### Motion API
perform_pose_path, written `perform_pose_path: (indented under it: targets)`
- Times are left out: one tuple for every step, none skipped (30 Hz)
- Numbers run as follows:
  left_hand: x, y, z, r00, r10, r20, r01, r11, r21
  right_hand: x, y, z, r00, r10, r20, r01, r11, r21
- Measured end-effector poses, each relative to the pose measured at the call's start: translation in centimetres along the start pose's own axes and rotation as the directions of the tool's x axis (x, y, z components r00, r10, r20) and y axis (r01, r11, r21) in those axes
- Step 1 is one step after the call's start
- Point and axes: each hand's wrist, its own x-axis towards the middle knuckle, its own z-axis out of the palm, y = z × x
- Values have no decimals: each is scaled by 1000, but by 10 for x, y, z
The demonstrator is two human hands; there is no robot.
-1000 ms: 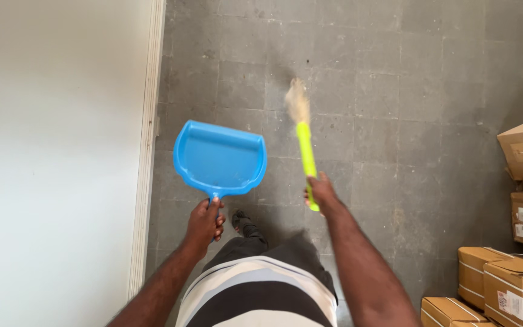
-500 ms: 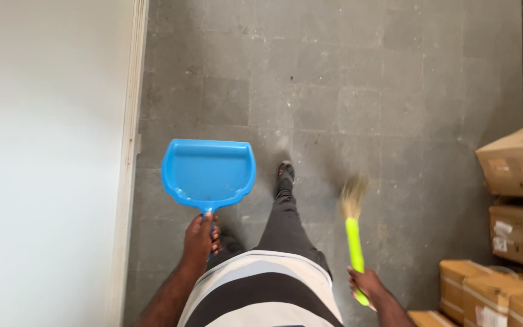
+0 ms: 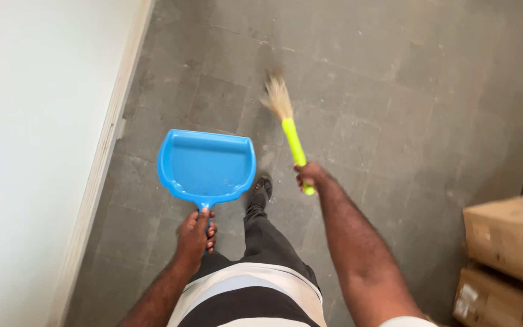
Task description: The person sweeps a tiled floor using a broom and dustpan, moving debris toward a central pile. The person walks around the room, sweeping along walls and around stacked boxes, and periodically pauses to reposition the dustpan.
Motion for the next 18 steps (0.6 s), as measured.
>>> perform_pose_path:
  targets:
    - [1,0,10,1000,5,-3,-5,1000,-22,-8,-17,-14,1000,-23,3,23,998,56]
    - [2,0,17,1000,10,-6,-10,999,-44,-18,-33,-25,999,-46,7,45,993,113]
    - [1,-1,22,1000,13,-11,-13,998,-59,-32,-42,-30,993,-122,-3,122,993,-10]
    - [-1,-3,26,1000,16,-16,-17,997,-75,-50,-43,-33,980,-198,-3,196,972,-132]
    - [-1,-4,27,999,22,-24,-24,996,-90,-68,-44,-35,960,-278,10,272,929,-251]
    - [-2,-7,28,999,39,-37,-43,992,-122,-87,-41,-39,976,-216,25,216,945,-246]
    - [-5,-12,27,997,50,-52,-57,987,-152,-107,-32,-42,988,-148,40,153,958,-242]
    - [-8,-18,25,996,60,-67,-72,981,-182,-124,-25,-45,994,-51,94,70,973,-221]
    - [-9,-22,24,993,66,-97,-84,976,-203,-137,-21,-47,989,40,145,-9,978,-208]
    - [-11,-26,20,989,70,-127,-97,970,-223,-149,-13,-44,980,103,168,-62,970,-235]
    - [-14,-32,19,984,70,-162,-110,962,-250,-158,-5,-43,967,169,188,-114,955,-273]
    - [-17,-37,18,979,72,-190,-125,950,-286,-161,2,-39,955,202,216,-133,946,-297]
    - [-21,-44,16,973,74,-219,-143,936,-320,-162,10,-34,942,234,243,-149,935,-321]
    - [-26,-52,14,966,74,-248,-161,921,-353,-159,18,-29,937,221,270,-120,931,-344]
    - [-31,-58,12,958,76,-276,-181,909,-376,-154,25,-24,931,211,297,-93,926,-366]
    - [-35,-63,11,950,77,-304,-200,895,-398,-145,30,-22,924,203,324,-66,920,-387]
    - [-41,-70,11,941,73,-331,-216,883,-417,-135,34,-24,930,219,294,-83,907,-413]
    - [-48,-78,12,930,68,-360,-233,869,-437,-122,36,-29,936,232,264,-98,893,-438]
